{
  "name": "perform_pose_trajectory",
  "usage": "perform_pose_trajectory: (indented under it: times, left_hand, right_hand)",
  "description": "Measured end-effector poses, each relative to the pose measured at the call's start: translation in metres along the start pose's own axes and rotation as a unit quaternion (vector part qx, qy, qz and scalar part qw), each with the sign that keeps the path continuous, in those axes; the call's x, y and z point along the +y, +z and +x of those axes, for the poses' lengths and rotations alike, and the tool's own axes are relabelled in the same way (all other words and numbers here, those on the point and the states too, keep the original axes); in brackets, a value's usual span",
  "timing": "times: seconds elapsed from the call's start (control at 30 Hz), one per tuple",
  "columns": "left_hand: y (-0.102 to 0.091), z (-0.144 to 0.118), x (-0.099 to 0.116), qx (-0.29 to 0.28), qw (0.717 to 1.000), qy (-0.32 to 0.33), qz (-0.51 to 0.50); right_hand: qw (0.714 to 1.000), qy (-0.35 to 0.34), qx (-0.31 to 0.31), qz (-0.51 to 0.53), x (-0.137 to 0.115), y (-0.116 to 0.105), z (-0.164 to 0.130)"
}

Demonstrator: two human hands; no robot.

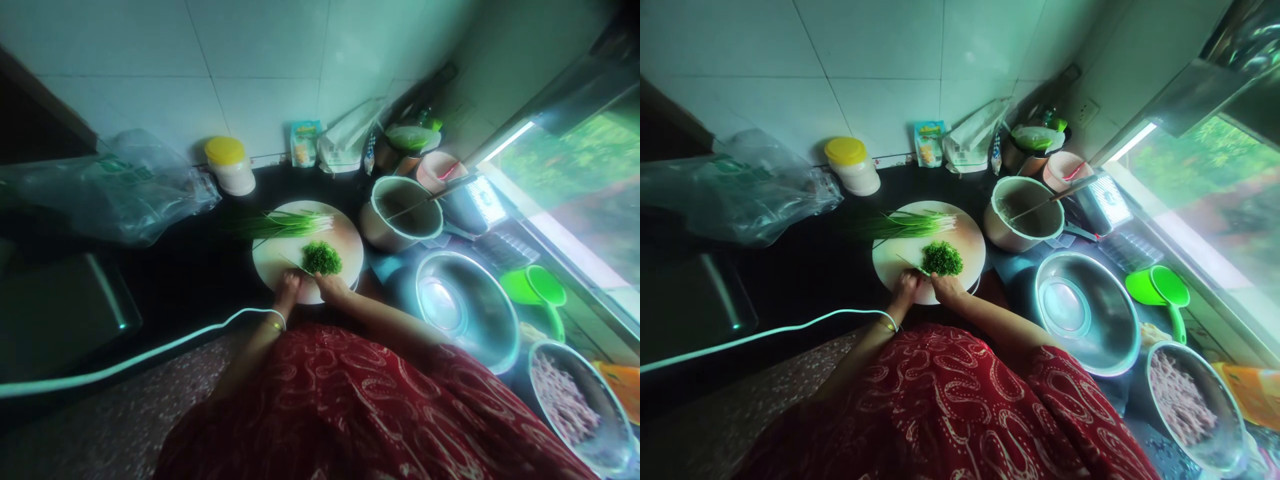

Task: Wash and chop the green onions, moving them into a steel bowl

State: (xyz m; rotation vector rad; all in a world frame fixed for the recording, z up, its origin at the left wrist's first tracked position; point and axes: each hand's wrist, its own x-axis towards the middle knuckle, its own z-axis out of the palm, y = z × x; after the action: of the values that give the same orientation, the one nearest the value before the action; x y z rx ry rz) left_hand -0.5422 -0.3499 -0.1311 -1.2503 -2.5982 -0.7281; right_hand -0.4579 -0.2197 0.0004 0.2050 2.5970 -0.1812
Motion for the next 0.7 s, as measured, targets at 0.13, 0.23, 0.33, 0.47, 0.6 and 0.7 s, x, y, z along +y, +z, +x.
perform_pose_trajectory:
  times: [0.13,0.23,0.33,0.47,0.6,0.7]
  left_hand:
    - [0.001,-0.001,-0.001,-0.004,1.000,-0.010,-0.007]
    - [0.001,0.001,0.001,0.003,1.000,-0.025,0.006]
    - [-0.003,0.002,0.003,-0.002,1.000,-0.026,0.005]
    - [-0.012,-0.004,0.000,-0.018,1.000,-0.005,-0.004]
    - [-0.017,-0.007,-0.002,-0.028,0.999,0.009,0.016]
    - [-0.012,0.001,0.002,-0.037,0.999,0.013,0.009]
  right_hand:
    - [1.000,0.002,0.001,0.007,0.001,-0.002,0.000]
    - [1.000,-0.005,0.001,0.008,0.004,-0.004,0.000]
    - [1.000,-0.001,-0.002,0.006,0.001,-0.001,0.002]
    - [1.000,0.005,0.007,0.010,-0.003,0.005,0.005]
    - [1.000,0.000,0.001,0.030,0.009,-0.001,0.006]
    - [0.999,0.016,0.001,0.032,0.024,-0.007,0.003]
